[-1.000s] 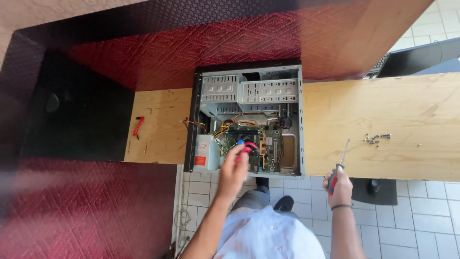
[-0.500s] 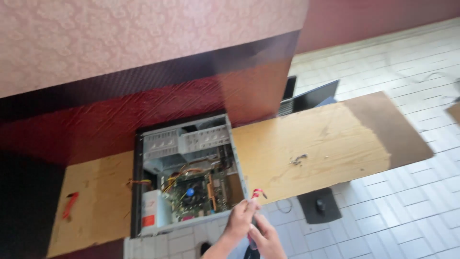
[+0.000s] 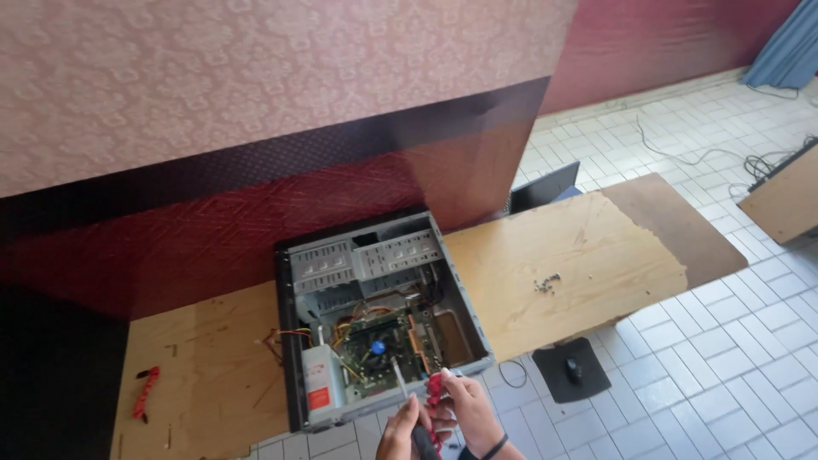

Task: Connecting and organizing internal power and data cables within a computer chassis

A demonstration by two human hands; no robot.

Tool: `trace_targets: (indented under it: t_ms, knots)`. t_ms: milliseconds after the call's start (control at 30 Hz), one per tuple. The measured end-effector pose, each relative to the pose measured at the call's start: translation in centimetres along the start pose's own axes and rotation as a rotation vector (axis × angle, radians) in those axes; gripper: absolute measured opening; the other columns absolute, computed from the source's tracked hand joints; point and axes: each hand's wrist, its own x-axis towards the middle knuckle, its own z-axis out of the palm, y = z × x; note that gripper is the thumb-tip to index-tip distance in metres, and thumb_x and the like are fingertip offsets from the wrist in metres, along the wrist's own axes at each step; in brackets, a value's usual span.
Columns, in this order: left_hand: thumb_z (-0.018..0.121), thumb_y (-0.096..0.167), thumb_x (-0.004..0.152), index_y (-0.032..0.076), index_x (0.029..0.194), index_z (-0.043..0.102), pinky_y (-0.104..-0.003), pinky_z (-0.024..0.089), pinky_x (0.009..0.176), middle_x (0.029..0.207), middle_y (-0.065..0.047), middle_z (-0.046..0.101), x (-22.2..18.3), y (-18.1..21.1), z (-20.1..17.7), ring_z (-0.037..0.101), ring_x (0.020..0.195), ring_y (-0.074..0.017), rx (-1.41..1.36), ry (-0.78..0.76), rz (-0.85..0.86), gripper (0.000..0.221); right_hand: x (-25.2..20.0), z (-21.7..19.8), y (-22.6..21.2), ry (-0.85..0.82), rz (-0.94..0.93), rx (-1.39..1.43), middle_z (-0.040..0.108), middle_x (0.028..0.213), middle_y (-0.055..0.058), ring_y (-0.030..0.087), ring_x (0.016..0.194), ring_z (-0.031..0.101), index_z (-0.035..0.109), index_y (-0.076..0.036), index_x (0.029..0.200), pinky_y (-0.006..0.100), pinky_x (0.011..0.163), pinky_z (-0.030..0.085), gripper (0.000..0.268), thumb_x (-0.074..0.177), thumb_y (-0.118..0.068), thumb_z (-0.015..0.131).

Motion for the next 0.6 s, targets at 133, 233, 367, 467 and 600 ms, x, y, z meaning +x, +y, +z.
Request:
trace_targets:
  t_ms: [133, 233, 367, 467, 600]
  knots:
    - [0.044, 0.055, 0.102, 0.004, 0.074, 0.059, -0.031, 0.036, 0.046, 0.089, -0.024, 0.084, -2.6, 3.8, -2.5, 0.058, 0.047, -0.0303, 0.297, 0.198, -0.108, 0.060, 1.8, 2.0, 1.7, 0.115, -0.194, 0.089, 0.072, 0.082, 0.024, 0.030, 0.070, 0.067, 0.074, 0.013, 0.083, 0.035, 0.063, 0.053, 0.037, 0.097, -0.011, 0.049]
    - [0.047, 0.041, 0.105, -0.008, 0.060, 0.065, -0.034, 0.053, 0.052, 0.052, -0.024, 0.070, -0.3, 3.5, -4.1, 0.065, 0.046, -0.0309, 0.329, 0.391, 0.063, 0.068, 1.3, 3.0, -0.8, 0.097, -0.128, 0.186, 0.077, 0.087, 0.029, 0.038, 0.076, 0.074, 0.072, 0.012, 0.097, 0.044, 0.072, 0.063, 0.036, 0.103, -0.012, 0.047]
    - [0.029, 0.072, 0.088, 0.027, 0.082, 0.086, -0.018, 0.050, 0.073, 0.076, 0.008, 0.078, 11.9, -2.2, -17.0, 0.072, 0.071, -0.0052, 0.944, 0.255, -0.092, 0.072, 1.6, 2.1, -1.8, -0.057, -0.050, -0.223, 0.057, 0.065, 0.008, 0.015, 0.043, 0.046, 0.063, 0.001, 0.124, 0.026, 0.035, 0.035, 0.033, 0.105, -0.018, 0.043]
    - [0.032, 0.067, 0.091, 0.024, 0.080, 0.083, -0.020, 0.049, 0.070, 0.071, 0.005, 0.075, 13.0, -1.4, -16.3, 0.071, 0.068, -0.0087, 0.910, 0.254, 0.021, 0.068, 0.9, 3.9, -4.0, -0.229, 0.063, -0.500, 0.054, 0.070, 0.000, 0.012, 0.058, 0.046, 0.067, -0.008, 0.121, 0.025, 0.053, 0.038, 0.042, 0.109, -0.032, 0.035]
    - [0.036, 0.060, 0.095, 0.018, 0.079, 0.080, -0.024, 0.047, 0.068, 0.066, 0.000, 0.072, 8.3, 5.1, -5.8, 0.069, 0.065, -0.0133, 0.828, 0.239, 0.197, 0.062, 2.5, 4.4, -6.1, -0.510, 0.346, -0.467, 0.070, 0.095, -0.009, 0.002, 0.098, 0.063, 0.066, -0.009, 0.108, 0.020, 0.096, 0.039, 0.024, 0.110, -0.030, 0.055]
